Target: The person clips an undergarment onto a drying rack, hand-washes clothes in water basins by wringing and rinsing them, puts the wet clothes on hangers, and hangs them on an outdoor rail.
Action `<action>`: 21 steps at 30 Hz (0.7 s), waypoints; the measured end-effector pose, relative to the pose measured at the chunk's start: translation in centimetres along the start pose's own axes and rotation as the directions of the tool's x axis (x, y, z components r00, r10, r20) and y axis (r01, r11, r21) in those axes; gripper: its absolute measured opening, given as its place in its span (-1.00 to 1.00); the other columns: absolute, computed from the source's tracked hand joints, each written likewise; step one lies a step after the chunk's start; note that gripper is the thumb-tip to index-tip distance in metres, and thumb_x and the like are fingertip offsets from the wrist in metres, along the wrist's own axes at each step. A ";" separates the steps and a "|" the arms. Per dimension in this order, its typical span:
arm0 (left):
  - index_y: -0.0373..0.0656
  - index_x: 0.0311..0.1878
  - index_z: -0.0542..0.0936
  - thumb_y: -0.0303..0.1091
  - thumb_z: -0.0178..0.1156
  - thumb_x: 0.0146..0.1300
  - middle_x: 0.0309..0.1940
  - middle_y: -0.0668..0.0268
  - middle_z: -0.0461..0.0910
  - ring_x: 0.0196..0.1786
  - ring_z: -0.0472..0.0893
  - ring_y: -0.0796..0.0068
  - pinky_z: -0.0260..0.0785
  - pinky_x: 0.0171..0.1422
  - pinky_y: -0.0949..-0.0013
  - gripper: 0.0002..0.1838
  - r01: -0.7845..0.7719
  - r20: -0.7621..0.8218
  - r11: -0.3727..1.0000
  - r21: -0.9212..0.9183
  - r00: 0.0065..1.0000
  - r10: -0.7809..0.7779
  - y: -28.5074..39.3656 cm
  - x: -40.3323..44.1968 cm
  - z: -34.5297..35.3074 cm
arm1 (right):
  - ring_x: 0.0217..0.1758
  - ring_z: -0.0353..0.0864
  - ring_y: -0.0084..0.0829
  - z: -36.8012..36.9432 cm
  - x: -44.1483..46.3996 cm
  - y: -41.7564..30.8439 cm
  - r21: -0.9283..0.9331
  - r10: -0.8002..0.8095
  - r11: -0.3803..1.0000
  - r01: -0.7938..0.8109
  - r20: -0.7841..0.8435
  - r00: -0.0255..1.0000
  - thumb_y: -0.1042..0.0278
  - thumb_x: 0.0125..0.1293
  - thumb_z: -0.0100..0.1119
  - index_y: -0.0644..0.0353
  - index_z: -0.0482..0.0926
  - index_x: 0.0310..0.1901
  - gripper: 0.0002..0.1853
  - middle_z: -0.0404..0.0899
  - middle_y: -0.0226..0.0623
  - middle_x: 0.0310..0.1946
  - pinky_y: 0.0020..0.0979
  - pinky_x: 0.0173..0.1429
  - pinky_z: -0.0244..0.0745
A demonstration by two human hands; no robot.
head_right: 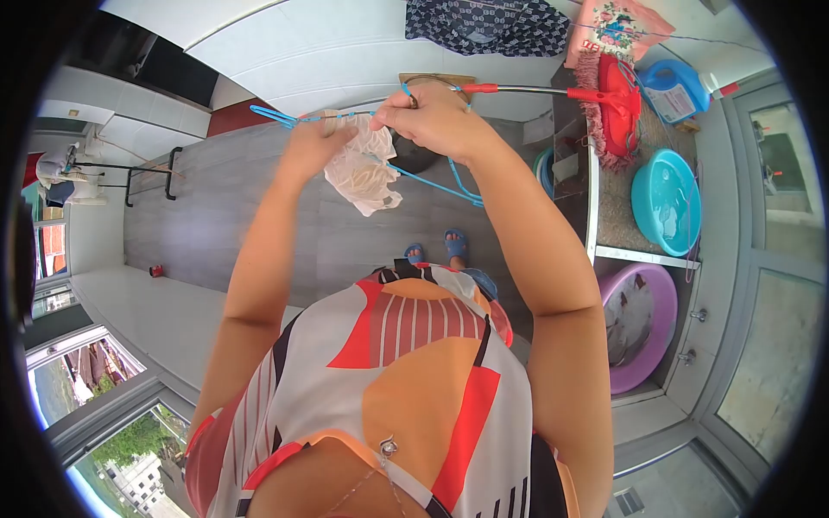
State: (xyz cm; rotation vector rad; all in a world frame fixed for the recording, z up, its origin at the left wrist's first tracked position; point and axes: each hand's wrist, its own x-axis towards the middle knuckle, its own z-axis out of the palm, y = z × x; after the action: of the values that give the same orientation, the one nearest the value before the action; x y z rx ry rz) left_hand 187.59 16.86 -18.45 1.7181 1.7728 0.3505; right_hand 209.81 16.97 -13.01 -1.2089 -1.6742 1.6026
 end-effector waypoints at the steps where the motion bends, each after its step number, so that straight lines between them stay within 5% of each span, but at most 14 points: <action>1: -0.18 -0.24 0.61 -0.08 0.24 0.13 -0.39 0.19 0.64 -0.31 0.63 0.23 0.42 -0.22 0.29 -0.67 -0.001 -0.058 0.985 0.175 0.998 0.011 0.8 -0.4 -0.4 | -0.65 0.03 -0.75 0.1 -0.3 -0.4 0.011 0.009 1.000 -0.009 -0.018 1.000 0.24 0.31 0.09 0.29 0.63 -0.20 -0.73 0.17 -0.66 -0.71 -0.60 -0.56 -0.08; 2: -0.19 -0.23 0.60 -0.07 0.26 0.11 -0.39 0.17 0.64 -0.30 0.63 0.18 0.43 -0.22 0.26 -0.65 -0.021 -0.123 0.984 0.176 0.992 0.043 0.5 -0.3 -0.5 | -0.65 0.03 -0.77 -0.1 0.5 1.2 -0.084 -0.089 0.993 0.081 -0.099 0.991 0.25 0.30 0.10 0.28 0.63 -0.19 -0.74 0.16 -0.67 -0.71 -0.62 -0.59 -0.11; 5: -0.19 -0.18 0.55 -0.05 0.30 0.06 -0.38 0.14 0.63 -0.29 0.61 0.10 0.43 -0.23 0.19 -0.59 -0.122 -0.328 0.968 0.220 0.925 0.191 -0.9 0.1 0.1 | -0.66 0.03 -0.79 -0.5 -0.7 -0.6 0.111 0.053 0.993 -0.048 -0.036 0.998 0.26 0.30 0.09 0.27 0.63 -0.18 -0.75 0.15 -0.67 -0.70 -0.63 -0.61 -0.15; 11: -0.16 -0.18 0.44 -0.20 0.38 -0.04 -0.25 0.18 0.57 -0.25 0.59 0.16 0.44 -0.26 0.23 -0.58 -0.341 -0.653 0.839 0.424 0.526 0.545 0.6 -0.8 1.1 | -0.72 -0.02 -0.80 0.0 -0.4 -1.7 0.124 0.094 0.990 -0.066 -0.232 0.968 0.28 0.27 0.13 0.26 0.63 -0.17 -0.76 0.19 -0.66 -0.68 -0.63 -0.67 -0.19; 14: -0.10 -0.26 0.41 -0.29 0.30 0.00 -0.35 0.24 0.54 -0.30 0.58 0.21 0.43 -0.33 0.26 -0.70 -0.494 -0.319 0.865 0.088 0.809 0.494 0.6 -3.5 5.9 | -0.74 -0.02 -0.80 -0.1 -0.1 -2.2 0.178 0.130 0.980 -0.086 -0.253 0.959 0.29 0.28 0.13 0.28 0.62 -0.17 -0.77 0.18 -0.66 -0.69 -0.64 -0.69 -0.22; 17: -0.10 -0.30 0.42 -0.32 0.27 0.01 -0.42 0.25 0.55 -0.38 0.59 0.22 0.42 -0.39 0.26 -0.76 -0.560 -0.496 0.828 0.020 0.713 0.495 0.3 -2.1 10.2 | -0.73 -0.02 -0.79 -0.6 -0.8 -3.4 0.337 0.104 0.941 -0.046 -0.156 0.982 0.32 0.16 0.25 0.21 0.61 -0.36 -0.86 0.24 -0.64 -0.68 -0.61 -0.67 -0.22; 21: -0.11 -0.44 0.46 -0.35 0.26 -0.01 -0.54 0.26 0.55 -0.45 0.58 0.24 0.41 -0.42 0.27 -0.84 -0.559 -0.549 0.814 0.159 0.635 0.543 1.2 -0.3 9.7 | -0.73 -0.01 -0.78 -0.8 -1.0 -4.7 0.239 0.104 0.970 -0.050 -0.216 0.971 0.33 0.16 0.23 0.26 0.62 -0.33 -0.84 0.24 -0.65 -0.68 -0.61 -0.67 -0.19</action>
State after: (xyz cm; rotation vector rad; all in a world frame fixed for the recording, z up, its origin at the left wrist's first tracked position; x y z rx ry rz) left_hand 194.37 14.38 -25.01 2.2837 1.5308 1.2818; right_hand 209.79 17.00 -8.15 -1.2947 -1.2743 1.5877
